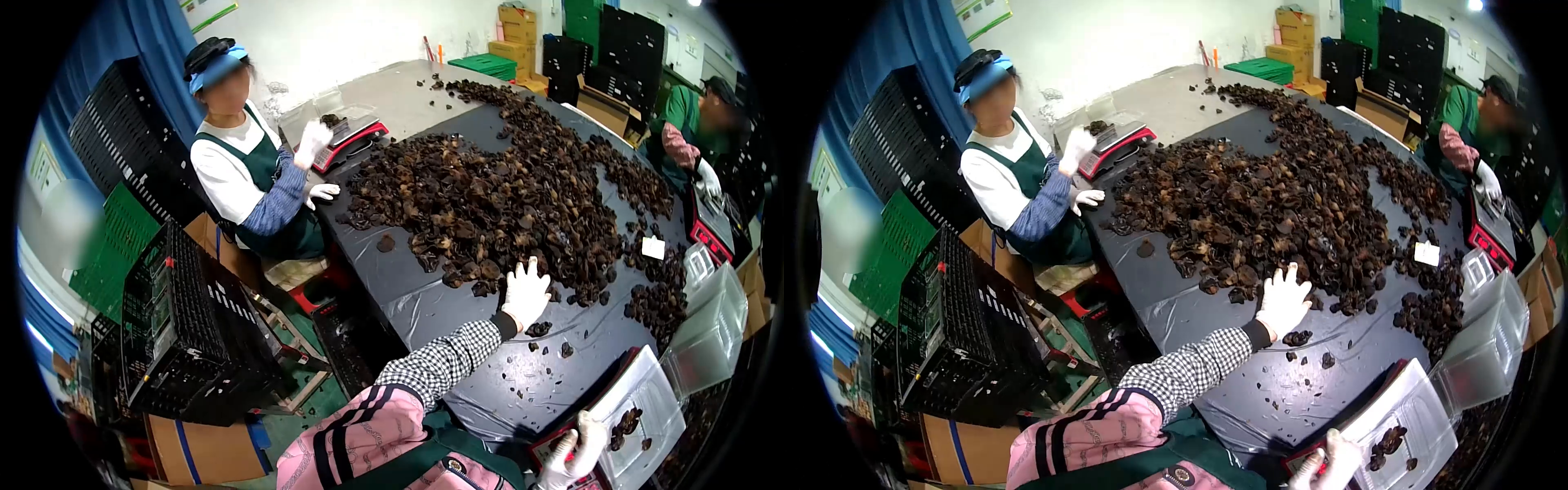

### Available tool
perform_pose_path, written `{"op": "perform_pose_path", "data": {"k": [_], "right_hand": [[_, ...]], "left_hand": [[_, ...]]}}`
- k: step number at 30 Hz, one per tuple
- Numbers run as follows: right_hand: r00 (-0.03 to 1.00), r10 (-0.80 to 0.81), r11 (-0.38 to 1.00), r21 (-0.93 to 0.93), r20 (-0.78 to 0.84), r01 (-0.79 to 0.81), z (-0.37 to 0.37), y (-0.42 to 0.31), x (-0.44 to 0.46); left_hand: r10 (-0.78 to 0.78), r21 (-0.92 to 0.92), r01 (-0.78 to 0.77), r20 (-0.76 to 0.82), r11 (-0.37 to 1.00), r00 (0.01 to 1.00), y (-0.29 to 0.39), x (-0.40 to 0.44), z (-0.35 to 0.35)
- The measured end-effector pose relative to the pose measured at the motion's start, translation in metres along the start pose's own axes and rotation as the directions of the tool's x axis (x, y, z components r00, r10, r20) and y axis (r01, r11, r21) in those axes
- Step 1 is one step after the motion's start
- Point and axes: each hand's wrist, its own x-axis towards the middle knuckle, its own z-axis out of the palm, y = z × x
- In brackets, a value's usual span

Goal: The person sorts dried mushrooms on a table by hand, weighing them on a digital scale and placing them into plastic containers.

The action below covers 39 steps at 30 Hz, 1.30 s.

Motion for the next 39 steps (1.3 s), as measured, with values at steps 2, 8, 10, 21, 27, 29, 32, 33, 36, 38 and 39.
{"op": "perform_pose_path", "data": {"k": [2,8,10,21,27,29,32,33,36,38,39], "right_hand": [[0.999,0.037,0.989,0.142,0.018,-0.039,0.024,0.001,-0.006],[0.976,0.053,0.941,0.315,0.212,-0.119,0.061,-0.006,-0.033],[0.963,0.058,0.911,0.382,0.263,-0.159,0.071,-0.003,-0.044],[0.765,0.165,0.743,0.432,0.622,-0.512,0.115,0.016,-0.092],[0.704,0.169,0.704,0.415,0.690,-0.576,0.115,0.020,-0.094],[0.817,0.127,0.718,0.516,0.562,-0.467,0.121,0.016,-0.095],[0.819,0.098,0.719,0.529,0.565,-0.451,0.117,0.013,-0.093],[0.796,0.127,0.708,0.508,0.591,-0.491,0.118,0.015,-0.098],[0.806,0.129,0.706,0.517,0.577,-0.483,0.114,0.011,-0.094],[0.749,0.171,0.678,0.476,0.640,-0.561,0.114,0.013,-0.095],[0.753,0.179,0.669,0.483,0.633,-0.565,0.114,0.013,-0.096]], "left_hand": [[-0.005,0.002,0.005,0.027,1.000,1.000,0.005,-0.001,0.007],[0.128,-0.140,-0.116,0.076,0.983,0.989,0.006,-0.040,-0.009],[0.204,-0.151,-0.192,0.067,0.970,0.977,0.005,-0.067,-0.010],[0.390,-0.164,-0.401,-0.095,0.901,0.916,0.001,-0.179,-0.025],[0.332,-0.252,-0.325,-0.014,0.912,0.943,0.000,-0.186,-0.007],[0.346,-0.281,-0.353,-0.074,0.893,0.935,-0.001,-0.182,-0.010],[0.355,-0.424,-0.354,-0.080,0.834,0.932,-0.003,-0.178,-0.022],[0.345,-0.474,-0.332,-0.063,0.816,0.937,-0.003,-0.178,-0.026],[0.409,-0.311,-0.409,-0.068,0.858,0.910,-0.008,-0.186,-0.025],[0.443,-0.234,-0.433,-0.010,0.870,0.896,-0.006,-0.192,-0.049],[0.474,-0.221,-0.461,0.004,0.859,0.881,-0.005,-0.189,-0.061]]}}
